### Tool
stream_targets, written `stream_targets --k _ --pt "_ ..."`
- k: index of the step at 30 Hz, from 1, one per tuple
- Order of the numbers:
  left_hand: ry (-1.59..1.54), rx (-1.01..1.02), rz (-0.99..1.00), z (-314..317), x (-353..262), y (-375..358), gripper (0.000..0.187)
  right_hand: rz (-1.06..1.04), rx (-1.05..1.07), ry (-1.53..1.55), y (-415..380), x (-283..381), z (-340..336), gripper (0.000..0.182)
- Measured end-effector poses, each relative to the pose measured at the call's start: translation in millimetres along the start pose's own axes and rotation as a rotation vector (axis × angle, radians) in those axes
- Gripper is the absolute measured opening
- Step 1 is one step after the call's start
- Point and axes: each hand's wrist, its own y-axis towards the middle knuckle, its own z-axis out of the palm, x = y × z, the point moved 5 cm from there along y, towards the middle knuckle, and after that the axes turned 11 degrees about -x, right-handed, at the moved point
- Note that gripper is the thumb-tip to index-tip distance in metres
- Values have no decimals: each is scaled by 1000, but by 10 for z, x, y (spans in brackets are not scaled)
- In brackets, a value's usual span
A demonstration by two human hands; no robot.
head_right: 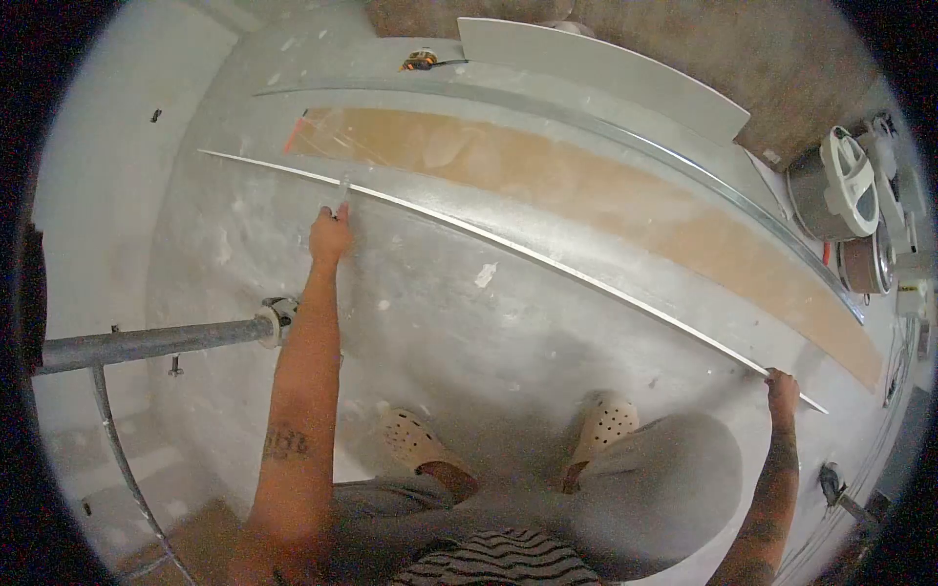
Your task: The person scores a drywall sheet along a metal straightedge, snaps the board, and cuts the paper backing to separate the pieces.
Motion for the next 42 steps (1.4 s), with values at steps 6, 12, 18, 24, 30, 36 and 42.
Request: stream_targets --k 6,12,18,24,30,36,42 --pt "81 60 41 318 159 246 56 -41 -55 -12 3 -21 32 20" --pt "84 83 150 246 -611 -814 51 -8 -51 38 -10 37 -3 17" --pt "-64 195 165 357 -1302 -2227 51 -2 -35 -21 3 82 -42 19" --pt "-194 511 311 237 -1969 -3090 49 -36 -21 -67 23 123 -79 14" --pt "-71 88 29 230 -1138 -1842 50 -83 -43 -22 51 96 -88 15" --pt "-53 223 302 328 -1847 -2894 48 -73 -13 -100 55 141 -98 13" --pt "-306 547 446 288 -2455 -3778 50 -32 -15 -59 56 117 -106 13"
